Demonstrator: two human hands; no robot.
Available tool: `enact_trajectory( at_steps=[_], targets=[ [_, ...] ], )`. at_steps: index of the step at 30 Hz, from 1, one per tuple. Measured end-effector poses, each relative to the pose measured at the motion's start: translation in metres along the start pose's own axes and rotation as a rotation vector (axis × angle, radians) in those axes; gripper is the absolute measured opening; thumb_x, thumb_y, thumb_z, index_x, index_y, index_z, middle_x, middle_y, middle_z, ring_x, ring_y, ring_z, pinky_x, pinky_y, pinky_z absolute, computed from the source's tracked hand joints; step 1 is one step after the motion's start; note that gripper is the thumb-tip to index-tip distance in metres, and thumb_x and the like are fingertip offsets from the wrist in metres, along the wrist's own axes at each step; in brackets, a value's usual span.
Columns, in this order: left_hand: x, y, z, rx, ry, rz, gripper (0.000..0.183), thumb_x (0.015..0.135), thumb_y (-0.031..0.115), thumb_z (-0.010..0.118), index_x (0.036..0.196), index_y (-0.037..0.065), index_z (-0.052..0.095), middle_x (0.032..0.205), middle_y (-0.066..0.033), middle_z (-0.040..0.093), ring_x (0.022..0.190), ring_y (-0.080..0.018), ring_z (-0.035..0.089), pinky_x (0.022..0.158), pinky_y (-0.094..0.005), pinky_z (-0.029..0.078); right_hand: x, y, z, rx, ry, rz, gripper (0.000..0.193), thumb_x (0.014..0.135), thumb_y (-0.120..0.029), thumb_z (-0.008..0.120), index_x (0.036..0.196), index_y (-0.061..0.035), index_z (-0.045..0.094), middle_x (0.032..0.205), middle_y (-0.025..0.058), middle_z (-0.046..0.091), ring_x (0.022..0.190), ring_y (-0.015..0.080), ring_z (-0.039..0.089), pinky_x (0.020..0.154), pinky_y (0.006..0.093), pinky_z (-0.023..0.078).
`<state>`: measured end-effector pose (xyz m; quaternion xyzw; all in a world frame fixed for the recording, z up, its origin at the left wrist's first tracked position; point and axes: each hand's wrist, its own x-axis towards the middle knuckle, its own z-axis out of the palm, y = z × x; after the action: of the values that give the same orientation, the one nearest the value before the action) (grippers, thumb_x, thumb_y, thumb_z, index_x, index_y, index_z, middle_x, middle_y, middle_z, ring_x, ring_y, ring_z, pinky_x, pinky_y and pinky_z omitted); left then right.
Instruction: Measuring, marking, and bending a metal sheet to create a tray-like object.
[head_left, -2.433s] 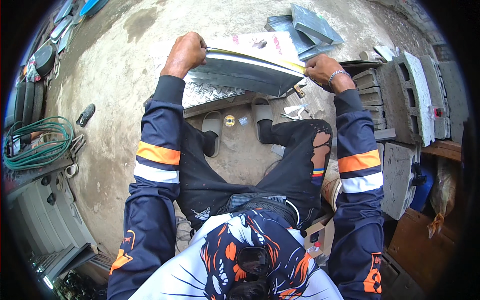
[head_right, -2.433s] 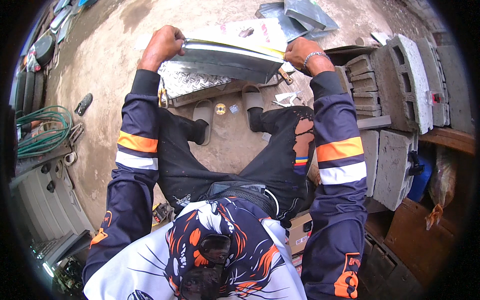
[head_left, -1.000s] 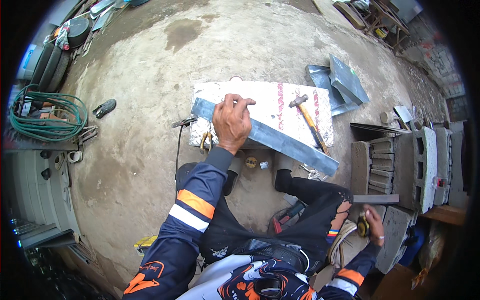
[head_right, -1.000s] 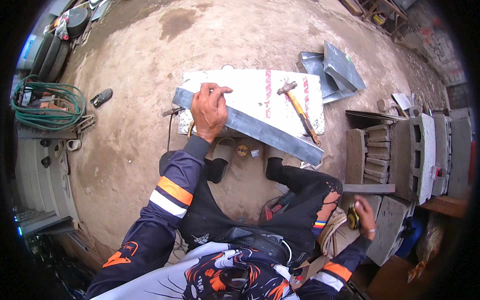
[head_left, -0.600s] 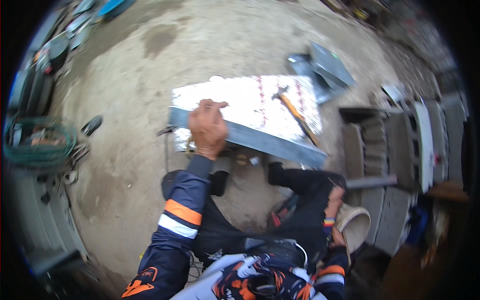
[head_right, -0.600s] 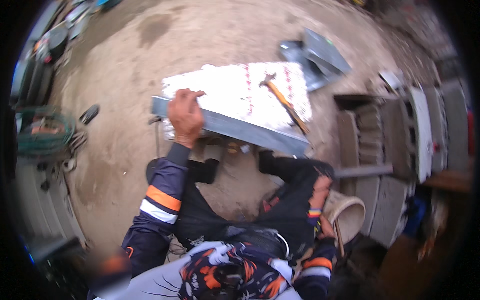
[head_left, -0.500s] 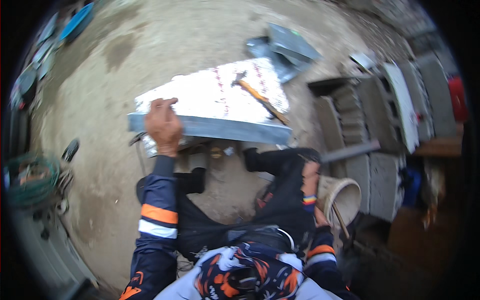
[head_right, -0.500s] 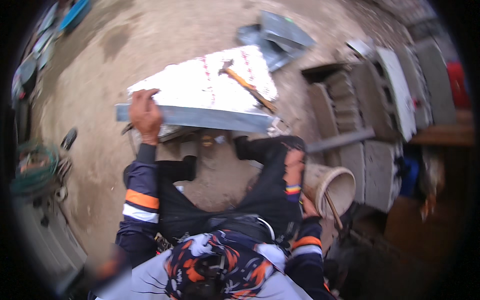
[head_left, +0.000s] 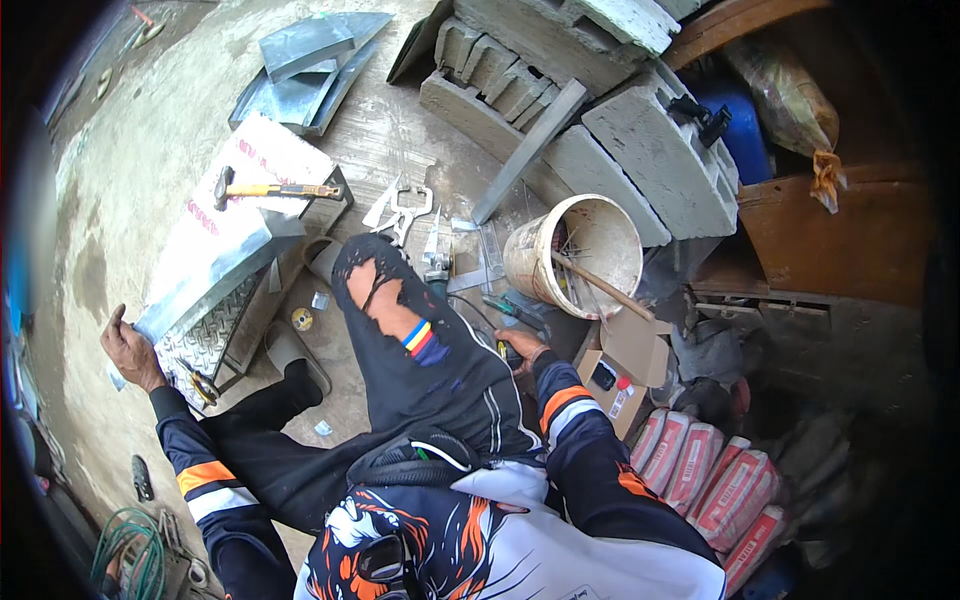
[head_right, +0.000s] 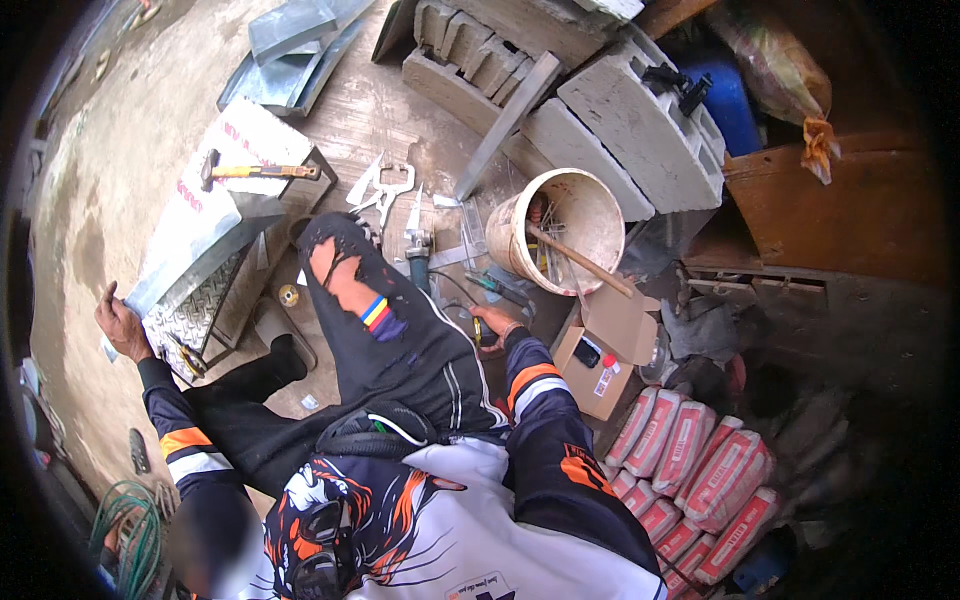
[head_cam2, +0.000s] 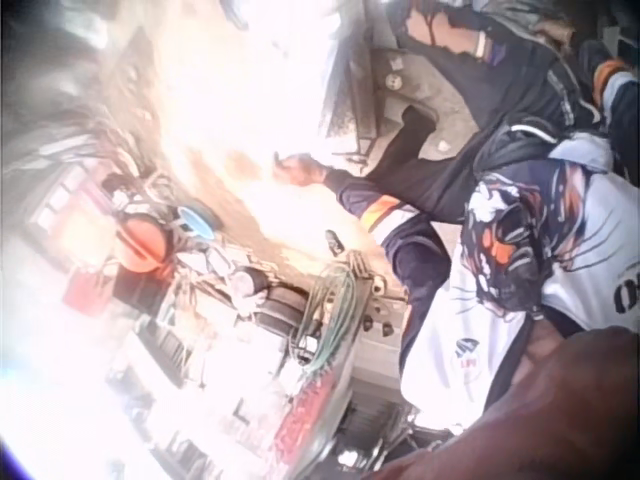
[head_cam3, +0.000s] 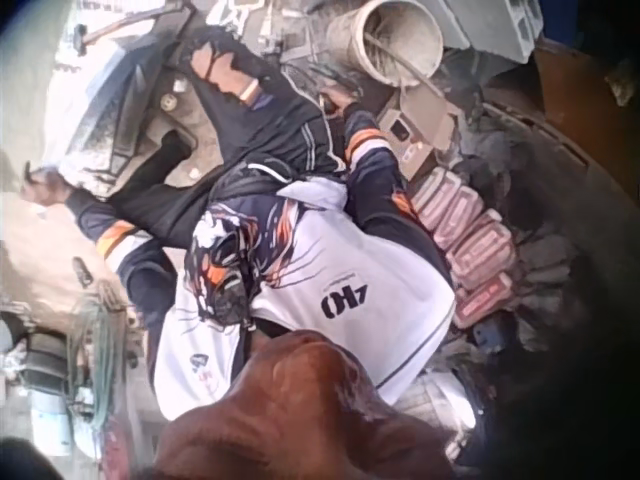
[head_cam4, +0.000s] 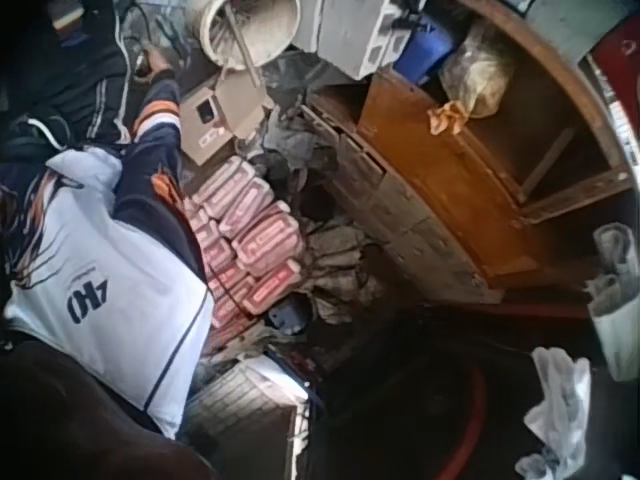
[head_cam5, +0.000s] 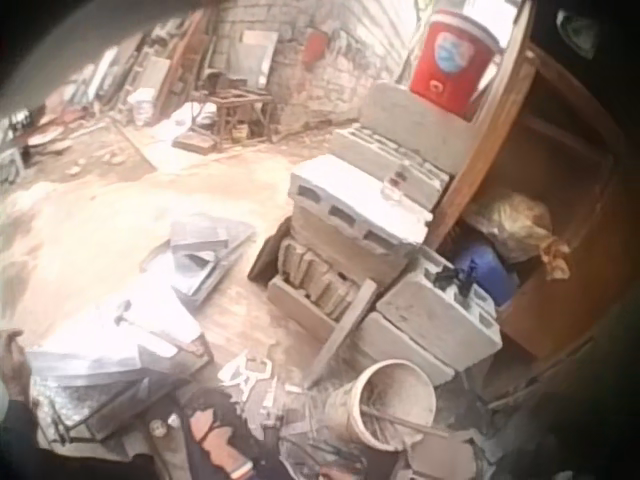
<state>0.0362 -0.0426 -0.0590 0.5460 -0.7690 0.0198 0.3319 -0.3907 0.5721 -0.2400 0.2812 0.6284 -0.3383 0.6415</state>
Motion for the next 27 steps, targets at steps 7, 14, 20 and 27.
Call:
enact_trajectory(
  at_steps=[7,14,20,27],
  targets=[
    [0.029,-0.025,-0.027,0.139,-0.046,0.020,0.031,0.100,0.015,0.047,0.118,0.013,0.072,0.109,-0.0102,0.062,0.102,-0.0251,0.060,0.092,-0.0348,0.046,0.075,-0.006,0.040,-0.405,0.360,-0.205,0.071,0.080,-0.050,0.072,0.137,-0.0115,0.054,0.135,0.0178,0.058,0.115,0.0405,0.060,0.079,0.0551,0.057],
    [0.021,-0.016,-0.015,0.117,-0.111,0.041,0.029,0.101,0.015,0.047,0.118,0.010,0.070,0.108,-0.0102,0.062,0.100,-0.0235,0.059,0.092,-0.0331,0.045,0.166,-0.006,0.036,-0.903,0.500,-0.411,0.071,0.076,-0.048,0.078,0.136,-0.0170,0.056,0.132,0.0177,0.061,0.124,0.0417,0.052,0.100,0.0510,0.048],
    [0.008,-0.011,-0.018,0.017,-0.128,-0.019,0.030,0.101,0.013,0.047,0.119,0.005,0.069,0.108,-0.0084,0.063,0.098,-0.0191,0.058,0.091,-0.0313,0.045,0.173,0.000,0.038,-0.797,0.722,-0.336,0.067,0.078,-0.042,0.077,0.136,-0.0165,0.054,0.131,0.0270,0.057,0.128,0.0435,0.048,0.107,0.0490,0.042],
    [0.025,-0.023,-0.039,0.046,-0.130,-0.072,0.029,0.102,0.014,0.048,0.119,0.006,0.069,0.109,-0.0059,0.061,0.098,-0.0162,0.057,0.090,-0.0291,0.044,0.125,-0.081,0.071,-0.785,0.849,-0.729,0.028,0.087,-0.021,0.064,0.111,-0.0071,0.060,0.107,0.0215,0.065,0.104,0.0392,0.063,0.086,0.0495,0.051]
  ],
)
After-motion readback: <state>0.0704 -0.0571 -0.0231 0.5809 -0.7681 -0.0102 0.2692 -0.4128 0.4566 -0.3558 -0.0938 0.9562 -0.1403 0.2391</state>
